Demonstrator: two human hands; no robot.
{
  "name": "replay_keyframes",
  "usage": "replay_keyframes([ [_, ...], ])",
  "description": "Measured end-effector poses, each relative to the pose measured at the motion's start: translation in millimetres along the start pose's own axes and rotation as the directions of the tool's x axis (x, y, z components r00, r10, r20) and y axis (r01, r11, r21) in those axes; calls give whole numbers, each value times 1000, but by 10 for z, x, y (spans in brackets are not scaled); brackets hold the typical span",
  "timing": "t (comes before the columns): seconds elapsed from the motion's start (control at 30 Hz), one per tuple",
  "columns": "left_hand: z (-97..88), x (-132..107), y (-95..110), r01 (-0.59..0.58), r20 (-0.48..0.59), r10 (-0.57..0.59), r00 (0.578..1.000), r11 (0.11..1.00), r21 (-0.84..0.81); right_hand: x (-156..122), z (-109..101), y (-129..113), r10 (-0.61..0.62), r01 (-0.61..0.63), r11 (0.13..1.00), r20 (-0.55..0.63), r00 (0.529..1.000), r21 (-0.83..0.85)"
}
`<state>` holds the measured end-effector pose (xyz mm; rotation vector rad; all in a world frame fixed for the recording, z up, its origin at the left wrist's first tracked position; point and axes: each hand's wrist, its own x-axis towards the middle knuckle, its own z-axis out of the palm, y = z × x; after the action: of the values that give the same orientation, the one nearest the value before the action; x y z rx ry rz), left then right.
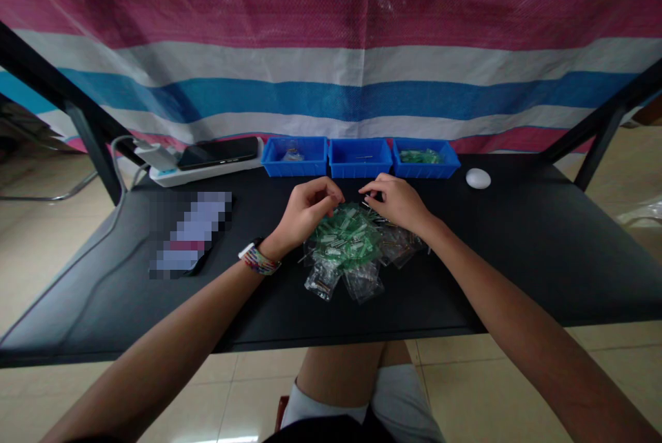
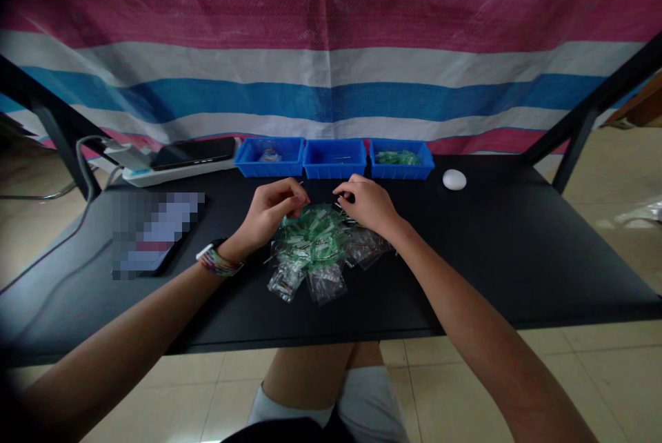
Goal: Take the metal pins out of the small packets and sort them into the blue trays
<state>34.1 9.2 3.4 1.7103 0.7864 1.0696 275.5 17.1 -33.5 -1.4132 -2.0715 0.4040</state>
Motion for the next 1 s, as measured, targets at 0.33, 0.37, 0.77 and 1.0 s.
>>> replay_keyframes([
  [0.33, 16, -3, -5, 14, 20, -14, 1000, 1000, 20, -3, -73, -72, 7, 15, 990, -154, 988, 142],
  [0.37, 16, -1, -8, 14, 19, -14, 1000, 1000, 19, 1, -81, -81, 28, 15, 975, -189, 982, 221],
  [0.77, 9, 12, -46, 38, 91, -46, 995, 995, 90, -75, -35, -369, 210, -37, 679, -146, 967, 733],
  [1.0, 10, -1, -59, 29, 92, -34, 995, 998, 56, -107, -3, -419, 187, -32, 690, -136, 973, 723],
])
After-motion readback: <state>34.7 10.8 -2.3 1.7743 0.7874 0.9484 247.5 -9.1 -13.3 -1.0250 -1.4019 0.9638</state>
